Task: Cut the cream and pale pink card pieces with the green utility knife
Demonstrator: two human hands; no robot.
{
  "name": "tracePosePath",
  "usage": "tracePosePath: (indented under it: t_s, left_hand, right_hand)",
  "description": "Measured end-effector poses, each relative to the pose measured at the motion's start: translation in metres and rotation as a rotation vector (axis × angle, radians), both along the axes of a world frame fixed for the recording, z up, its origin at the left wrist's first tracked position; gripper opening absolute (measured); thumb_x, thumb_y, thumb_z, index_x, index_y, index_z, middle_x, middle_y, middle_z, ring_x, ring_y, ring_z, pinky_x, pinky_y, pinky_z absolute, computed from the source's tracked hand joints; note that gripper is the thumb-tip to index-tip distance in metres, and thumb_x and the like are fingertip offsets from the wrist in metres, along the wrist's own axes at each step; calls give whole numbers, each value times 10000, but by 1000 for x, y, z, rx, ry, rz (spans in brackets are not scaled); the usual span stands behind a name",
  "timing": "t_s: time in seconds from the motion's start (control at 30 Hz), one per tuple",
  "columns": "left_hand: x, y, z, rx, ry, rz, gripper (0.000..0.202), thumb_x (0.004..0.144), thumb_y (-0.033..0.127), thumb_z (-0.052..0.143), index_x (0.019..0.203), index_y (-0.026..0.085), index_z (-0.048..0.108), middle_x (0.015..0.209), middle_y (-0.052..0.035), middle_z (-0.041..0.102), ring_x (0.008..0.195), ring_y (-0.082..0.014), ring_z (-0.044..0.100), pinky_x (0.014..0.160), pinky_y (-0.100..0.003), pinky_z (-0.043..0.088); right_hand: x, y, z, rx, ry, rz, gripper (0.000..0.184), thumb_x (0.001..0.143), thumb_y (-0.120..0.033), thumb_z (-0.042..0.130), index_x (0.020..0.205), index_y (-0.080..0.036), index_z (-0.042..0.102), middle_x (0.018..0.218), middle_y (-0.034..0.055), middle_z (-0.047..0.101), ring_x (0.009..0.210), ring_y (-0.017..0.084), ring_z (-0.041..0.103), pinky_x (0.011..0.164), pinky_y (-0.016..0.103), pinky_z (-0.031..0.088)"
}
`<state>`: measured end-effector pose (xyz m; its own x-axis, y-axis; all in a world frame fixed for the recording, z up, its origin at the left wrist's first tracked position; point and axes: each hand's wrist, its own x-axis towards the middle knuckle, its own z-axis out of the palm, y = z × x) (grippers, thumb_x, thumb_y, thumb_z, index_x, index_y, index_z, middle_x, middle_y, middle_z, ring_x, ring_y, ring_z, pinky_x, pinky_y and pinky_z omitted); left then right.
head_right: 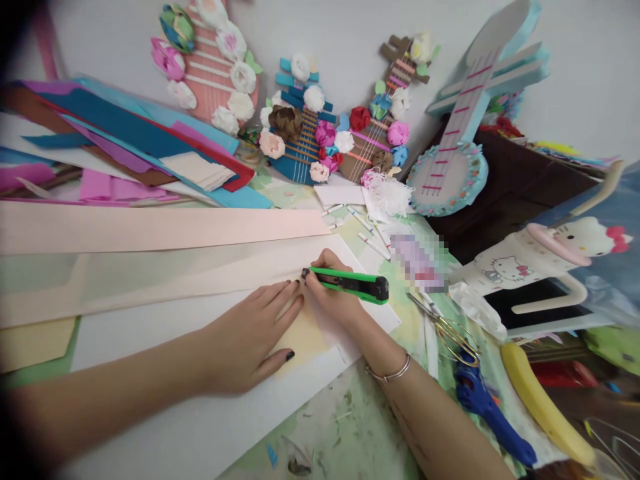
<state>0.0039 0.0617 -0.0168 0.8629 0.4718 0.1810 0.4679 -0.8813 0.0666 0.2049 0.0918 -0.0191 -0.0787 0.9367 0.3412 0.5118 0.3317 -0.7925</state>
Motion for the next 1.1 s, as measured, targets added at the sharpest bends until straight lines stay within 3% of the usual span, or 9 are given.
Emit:
tracePosePath:
  t_s: [1.1]
  left_hand:
    - [0,-1,3,-13,12,9,646,923,465,347,1365,-6,365,1451,-283,346,1346,-392,318,1080,-469,238]
  right_hand:
    - [-3,-3,5,5,-133,-43,158,786,-221,552,735,-235,403,660,-38,525,594,134,466,587,267,364]
